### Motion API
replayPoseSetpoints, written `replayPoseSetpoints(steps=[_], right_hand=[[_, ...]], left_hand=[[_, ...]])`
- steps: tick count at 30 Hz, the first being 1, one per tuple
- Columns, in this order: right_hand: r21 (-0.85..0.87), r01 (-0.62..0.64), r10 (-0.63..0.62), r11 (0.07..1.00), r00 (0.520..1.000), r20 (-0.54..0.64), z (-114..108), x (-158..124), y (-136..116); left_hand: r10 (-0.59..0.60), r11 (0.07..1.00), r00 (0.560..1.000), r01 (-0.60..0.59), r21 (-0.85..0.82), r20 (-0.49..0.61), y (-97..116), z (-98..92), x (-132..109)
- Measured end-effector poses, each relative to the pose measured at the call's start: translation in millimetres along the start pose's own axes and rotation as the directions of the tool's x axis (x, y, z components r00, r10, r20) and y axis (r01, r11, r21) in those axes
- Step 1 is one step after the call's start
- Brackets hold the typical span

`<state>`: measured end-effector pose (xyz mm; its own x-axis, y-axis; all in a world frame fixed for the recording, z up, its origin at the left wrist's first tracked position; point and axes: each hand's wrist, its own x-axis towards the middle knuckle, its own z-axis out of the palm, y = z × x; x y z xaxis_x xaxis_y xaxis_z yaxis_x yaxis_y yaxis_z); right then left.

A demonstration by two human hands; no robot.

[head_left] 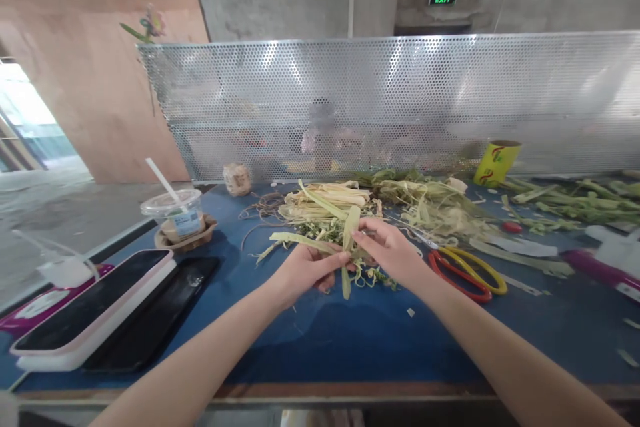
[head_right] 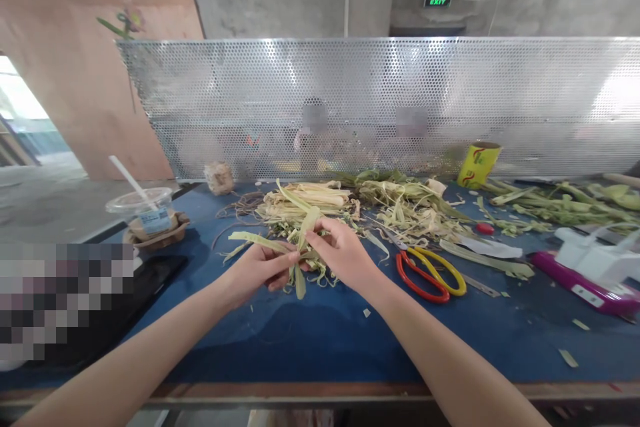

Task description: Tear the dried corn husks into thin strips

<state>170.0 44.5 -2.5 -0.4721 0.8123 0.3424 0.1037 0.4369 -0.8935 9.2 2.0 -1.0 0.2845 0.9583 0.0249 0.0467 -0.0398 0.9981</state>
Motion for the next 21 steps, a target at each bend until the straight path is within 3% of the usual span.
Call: replayPoseSetpoints(steps=[6, 16, 18, 21], right_hand=[[-0.275, 0.108, -0.101, 0.955, 0.994, 0.04, -8.6, -6.0, -9.4], [-0.377, 0.173, -0.17, 0.91, 0.985, 0.041, -16.3, -6.5, -14.5], [-0.415, 0.159, -0.148, 0.896, 0.987, 0.059, -13.5, -5.7, -12.8], [-0.408, 0.052, -0.011, 0.912, 0.995, 0.102, -8.6, -3.1, -8.6]], left_hand=[[0.076, 0.993, 0.996, -0.072, 0.088, -0.046, -1.5, -2.2, 0.3], [0.039, 0.998, 0.999, -0.037, 0.05, -0.038, 1.3, -6.3, -0.5], [0.009, 0.999, 0.999, -0.007, 0.049, -0.052, 3.1, -8.0, -0.2], [-0.022, 0.998, 0.999, 0.024, 0.055, -0.025, 4.3, -7.9, -0.4]])
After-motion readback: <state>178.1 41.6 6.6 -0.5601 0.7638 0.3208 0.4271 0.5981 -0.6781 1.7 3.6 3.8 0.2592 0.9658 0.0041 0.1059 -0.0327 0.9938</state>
